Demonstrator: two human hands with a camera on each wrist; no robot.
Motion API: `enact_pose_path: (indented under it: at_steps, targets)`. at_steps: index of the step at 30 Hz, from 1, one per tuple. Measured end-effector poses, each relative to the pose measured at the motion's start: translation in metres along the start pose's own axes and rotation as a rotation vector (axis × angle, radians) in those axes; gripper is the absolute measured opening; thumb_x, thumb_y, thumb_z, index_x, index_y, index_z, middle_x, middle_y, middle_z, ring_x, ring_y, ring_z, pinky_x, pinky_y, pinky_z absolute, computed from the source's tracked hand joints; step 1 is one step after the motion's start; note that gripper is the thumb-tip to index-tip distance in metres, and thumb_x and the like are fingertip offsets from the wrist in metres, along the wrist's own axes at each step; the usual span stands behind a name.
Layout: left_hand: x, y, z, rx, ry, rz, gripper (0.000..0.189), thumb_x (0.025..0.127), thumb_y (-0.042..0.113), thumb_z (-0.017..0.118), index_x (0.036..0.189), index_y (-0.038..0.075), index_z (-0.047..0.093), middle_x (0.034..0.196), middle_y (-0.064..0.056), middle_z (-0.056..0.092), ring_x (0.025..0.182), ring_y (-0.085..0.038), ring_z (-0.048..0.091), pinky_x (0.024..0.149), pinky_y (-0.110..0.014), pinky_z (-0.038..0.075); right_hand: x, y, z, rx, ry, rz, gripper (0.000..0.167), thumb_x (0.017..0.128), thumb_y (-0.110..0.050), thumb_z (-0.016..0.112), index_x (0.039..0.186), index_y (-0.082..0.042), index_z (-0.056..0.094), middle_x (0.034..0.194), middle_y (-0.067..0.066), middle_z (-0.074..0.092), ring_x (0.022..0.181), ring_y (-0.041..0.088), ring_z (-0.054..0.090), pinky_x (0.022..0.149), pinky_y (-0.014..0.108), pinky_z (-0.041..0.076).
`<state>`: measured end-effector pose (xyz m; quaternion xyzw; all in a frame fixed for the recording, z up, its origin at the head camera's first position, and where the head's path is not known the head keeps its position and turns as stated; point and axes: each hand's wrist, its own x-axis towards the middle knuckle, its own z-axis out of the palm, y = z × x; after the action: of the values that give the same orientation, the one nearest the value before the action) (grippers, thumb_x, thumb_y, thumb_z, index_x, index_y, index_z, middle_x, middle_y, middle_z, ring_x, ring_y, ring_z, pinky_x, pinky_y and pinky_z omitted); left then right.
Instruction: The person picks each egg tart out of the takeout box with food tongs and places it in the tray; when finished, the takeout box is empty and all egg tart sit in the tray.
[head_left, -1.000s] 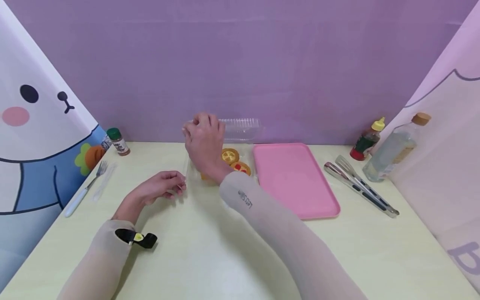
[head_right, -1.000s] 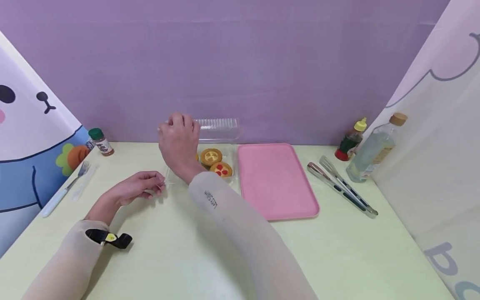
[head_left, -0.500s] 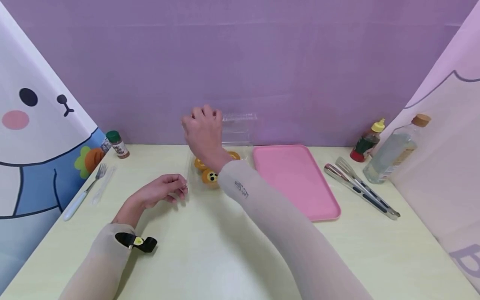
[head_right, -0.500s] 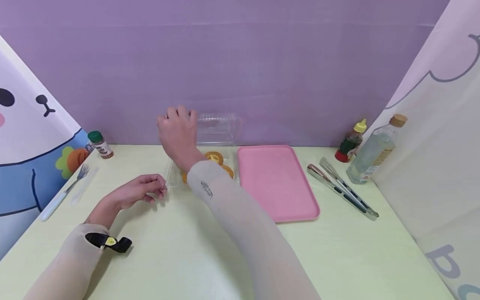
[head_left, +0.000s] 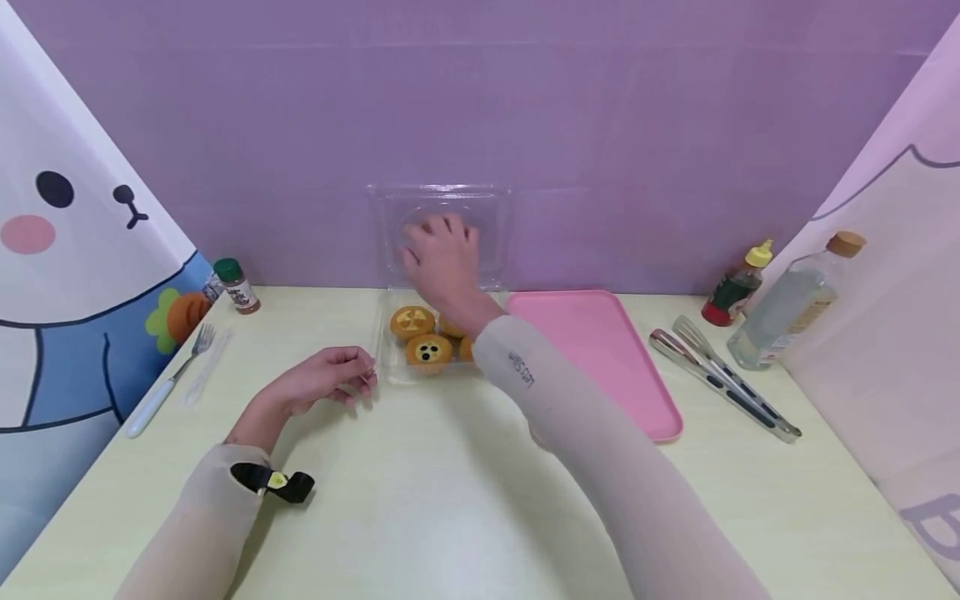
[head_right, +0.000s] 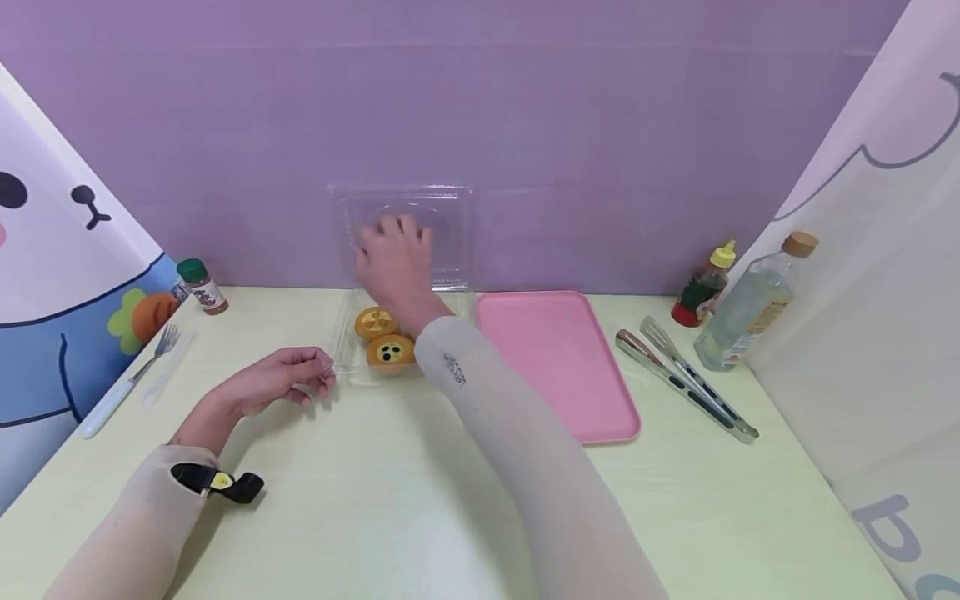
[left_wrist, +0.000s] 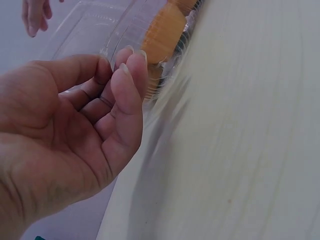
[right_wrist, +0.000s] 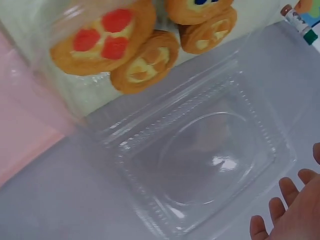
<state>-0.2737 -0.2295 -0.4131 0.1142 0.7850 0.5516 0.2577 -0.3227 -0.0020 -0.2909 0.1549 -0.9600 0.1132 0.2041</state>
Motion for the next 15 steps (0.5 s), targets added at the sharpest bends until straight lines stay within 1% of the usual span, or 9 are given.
enact_pose_path:
  at_steps: [4,5,6,7,9,10,12,13,15]
  targets:
    - [-0.003,0.000,-0.001,-0.010,0.007,-0.012,0.030,0.107,0.029,0.048,0.111,0.001,0.056,0.101,-0.007,0.066,0.089,-0.016,0.065,0.073,-0.030,0.057,0.000,0.015,0.000,0.094,-0.017,0.070,0.042,0.102,-0.044,0.052,0.141,-0.030,0.055,0.146,-0.003,0.054,0.138,0.022,0.040,0.114,0.047,0.033]
    - [-0.003,0.000,-0.001,-0.010,0.005,-0.012,0.030,0.107,0.030,0.048,0.112,0.001,0.056,0.101,-0.006,0.066,0.090,-0.016,0.065,0.074,-0.030,0.057,0.001,0.021,0.000,0.132,-0.015,0.101,0.042,0.102,-0.043,0.053,0.142,-0.029,0.055,0.148,-0.002,0.053,0.141,0.023,0.039,0.116,0.048,0.031]
    - [-0.003,0.000,-0.002,-0.013,0.008,-0.017,0.031,0.107,0.030,0.049,0.112,0.001,0.057,0.101,-0.005,0.066,0.090,-0.016,0.065,0.074,-0.031,0.057,0.002,0.028,0.000,0.195,0.001,0.128,0.043,0.101,-0.041,0.055,0.141,-0.025,0.056,0.147,0.000,0.054,0.139,0.024,0.042,0.115,0.047,0.034]
    - [-0.004,0.000,-0.002,-0.009,0.005,-0.014,0.032,0.107,0.031,0.049,0.112,0.001,0.056,0.102,-0.005,0.066,0.091,-0.015,0.065,0.075,-0.031,0.057,0.003,0.036,0.000,0.273,0.021,0.155,0.042,0.101,-0.036,0.057,0.141,-0.021,0.057,0.145,0.003,0.056,0.133,0.025,0.048,0.112,0.047,0.039]
    - [-0.003,0.000,-0.003,-0.008,0.007,-0.014,0.033,0.106,0.032,0.050,0.113,0.001,0.056,0.102,-0.004,0.066,0.092,-0.016,0.065,0.076,-0.031,0.057,0.004,0.055,0.000,0.447,0.060,0.216,0.042,0.099,-0.029,0.062,0.139,-0.015,0.059,0.136,0.009,0.062,0.118,0.027,0.060,0.101,0.045,0.050]
    - [-0.003,0.000,-0.003,-0.014,0.011,-0.017,0.033,0.106,0.032,0.050,0.113,0.001,0.057,0.102,-0.004,0.066,0.092,-0.016,0.065,0.076,-0.031,0.057,0.005,0.066,0.001,0.528,0.076,0.254,0.042,0.098,-0.026,0.063,0.139,-0.013,0.059,0.131,0.010,0.065,0.110,0.027,0.063,0.093,0.043,0.054]
    - [-0.002,0.000,-0.002,-0.022,0.008,-0.017,0.033,0.106,0.032,0.050,0.114,0.000,0.057,0.103,-0.004,0.066,0.093,-0.016,0.065,0.076,-0.032,0.057,0.004,0.086,0.003,0.670,0.093,0.335,0.043,0.097,-0.021,0.064,0.138,-0.009,0.059,0.121,0.012,0.067,0.094,0.026,0.066,0.080,0.038,0.057]
    - [-0.002,0.000,-0.002,-0.026,0.004,-0.017,0.033,0.106,0.032,0.050,0.114,0.000,0.056,0.103,-0.003,0.066,0.093,-0.016,0.065,0.077,-0.032,0.057,0.004,0.096,0.004,0.708,0.080,0.381,0.044,0.097,-0.020,0.064,0.139,-0.008,0.058,0.119,0.013,0.068,0.092,0.026,0.066,0.077,0.038,0.057]
    - [-0.001,-0.001,-0.002,-0.041,0.003,-0.025,0.032,0.106,0.031,0.051,0.113,0.001,0.057,0.103,-0.003,0.066,0.093,-0.016,0.065,0.077,-0.032,0.058,0.002,0.113,0.009,0.731,0.048,0.463,0.044,0.098,-0.022,0.063,0.139,-0.008,0.058,0.122,0.013,0.067,0.101,0.025,0.064,0.084,0.039,0.056]
